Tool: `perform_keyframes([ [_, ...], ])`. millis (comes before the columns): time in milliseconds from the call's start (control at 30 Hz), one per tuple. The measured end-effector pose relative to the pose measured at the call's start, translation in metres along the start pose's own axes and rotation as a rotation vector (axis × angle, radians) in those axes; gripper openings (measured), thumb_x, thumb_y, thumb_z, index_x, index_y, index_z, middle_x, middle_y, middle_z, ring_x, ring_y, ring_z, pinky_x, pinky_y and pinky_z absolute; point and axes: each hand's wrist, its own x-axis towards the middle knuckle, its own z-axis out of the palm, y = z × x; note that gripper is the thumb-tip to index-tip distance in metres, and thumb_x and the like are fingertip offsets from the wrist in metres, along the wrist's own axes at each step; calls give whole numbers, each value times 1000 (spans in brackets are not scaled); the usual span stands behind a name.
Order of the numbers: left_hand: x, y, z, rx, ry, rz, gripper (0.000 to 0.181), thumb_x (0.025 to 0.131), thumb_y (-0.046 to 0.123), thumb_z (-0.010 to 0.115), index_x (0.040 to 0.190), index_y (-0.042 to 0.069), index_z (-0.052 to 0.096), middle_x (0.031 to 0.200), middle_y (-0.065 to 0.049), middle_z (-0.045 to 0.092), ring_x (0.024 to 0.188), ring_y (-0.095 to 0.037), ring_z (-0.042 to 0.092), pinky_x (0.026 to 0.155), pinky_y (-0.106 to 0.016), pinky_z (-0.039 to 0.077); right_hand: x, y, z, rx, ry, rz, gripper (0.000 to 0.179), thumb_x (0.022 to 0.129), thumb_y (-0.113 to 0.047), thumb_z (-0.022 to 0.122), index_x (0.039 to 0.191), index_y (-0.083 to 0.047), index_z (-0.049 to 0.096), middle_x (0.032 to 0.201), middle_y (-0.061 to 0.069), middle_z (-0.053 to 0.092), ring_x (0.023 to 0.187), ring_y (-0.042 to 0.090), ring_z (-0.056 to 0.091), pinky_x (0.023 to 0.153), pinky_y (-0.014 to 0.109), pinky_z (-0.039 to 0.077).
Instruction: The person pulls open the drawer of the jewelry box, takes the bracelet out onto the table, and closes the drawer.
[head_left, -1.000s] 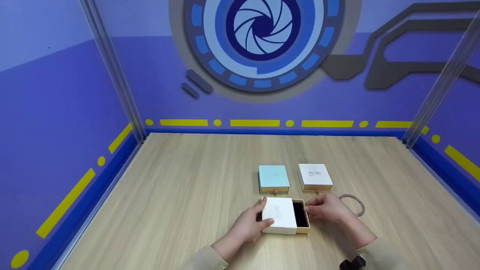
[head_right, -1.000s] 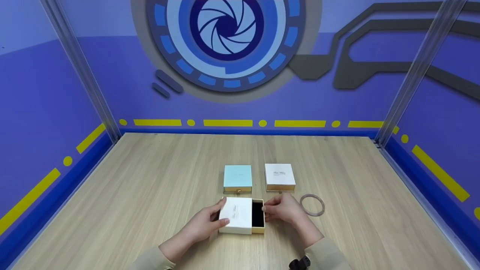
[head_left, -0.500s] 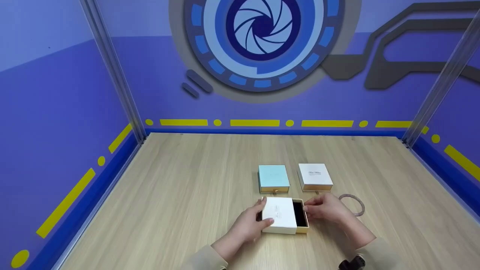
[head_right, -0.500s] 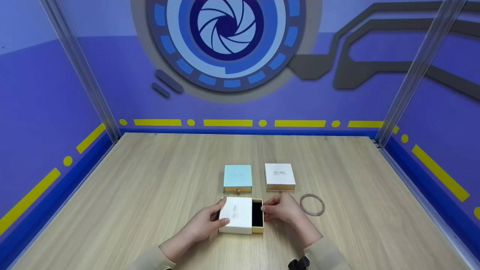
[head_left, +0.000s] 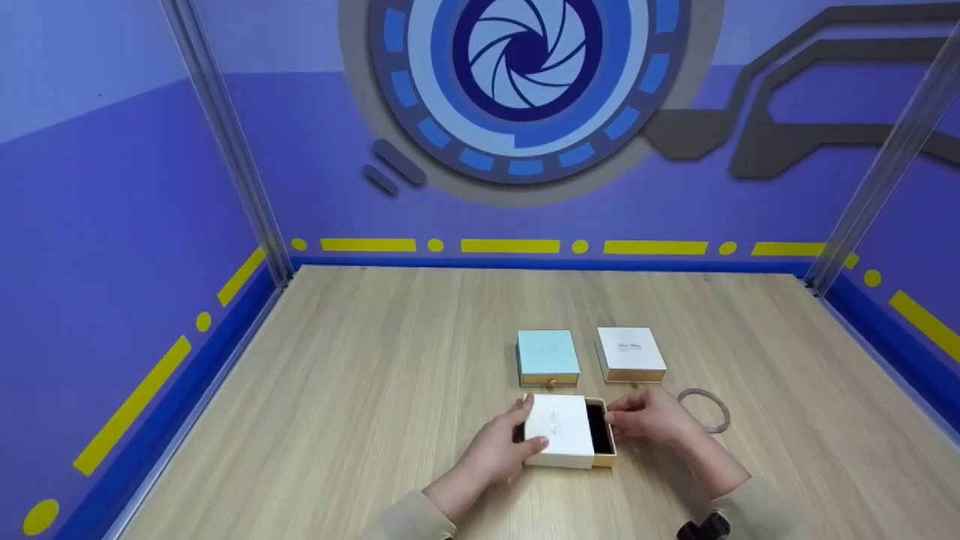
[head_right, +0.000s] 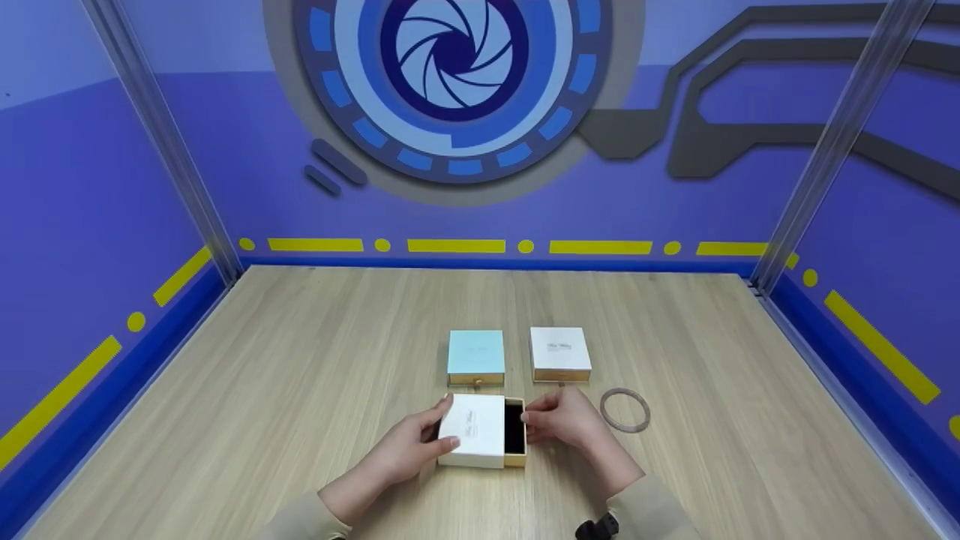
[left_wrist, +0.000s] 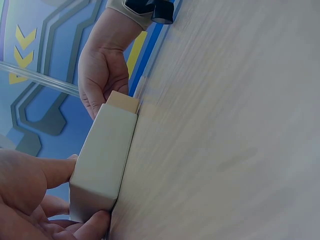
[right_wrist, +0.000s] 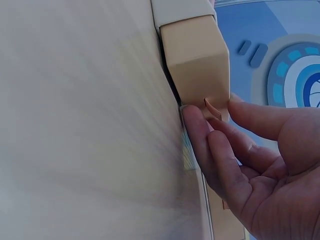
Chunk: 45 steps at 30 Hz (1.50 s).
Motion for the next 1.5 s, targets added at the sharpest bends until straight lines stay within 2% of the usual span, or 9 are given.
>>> perform_keyframes([
  [233, 0, -1, 0, -3, -9, 13, 75, 98, 25, 71, 160, 8, 33, 168, -19, 28, 157, -39, 26, 128, -58, 24, 2, 2, 2, 54, -15, -37, 33, 98, -7, 69, 114, 22, 65, 100, 16, 78, 82, 9, 74, 76, 26, 65],
  [433, 0, -1, -1, -2, -11, 21, 75, 98, 24, 71, 160, 7, 33, 168, -20, 28, 156, -40, 26, 128, -58, 23, 1, 0, 3, 11, -3, -47, 32, 98, -9, 70, 113, 19, 67, 99, 17, 78, 83, 10, 74, 75, 26, 65],
  [1000, 0, -1, -1, 1, -12, 25, 75, 98, 24, 70, 160, 7, 33, 168, -21, 27, 156, -40, 26, 128, -57, 23, 4, 3, 7, 52, -9, -37, 31, 99, -7, 67, 113, 20, 65, 97, 12, 77, 83, 11, 74, 77, 30, 66],
  [1200, 0, -2, -1, 4, -5, 21, 75, 98, 25, 70, 160, 6, 34, 168, -22, 28, 156, -41, 27, 128, -58, 24, 3, 1, 8, 83, -15, -34, 33, 98, -8, 68, 114, 21, 65, 97, 10, 77, 83, 9, 74, 77, 27, 65],
  [1500, 1, -1, 0, -7, -6, 4, 76, 97, 27, 71, 161, 8, 33, 168, -21, 27, 156, -41, 26, 128, -58, 23, 3, 0, 9, 58, -12, -30, 35, 99, -12, 69, 115, 18, 66, 95, 8, 77, 84, 10, 74, 77, 27, 65],
])
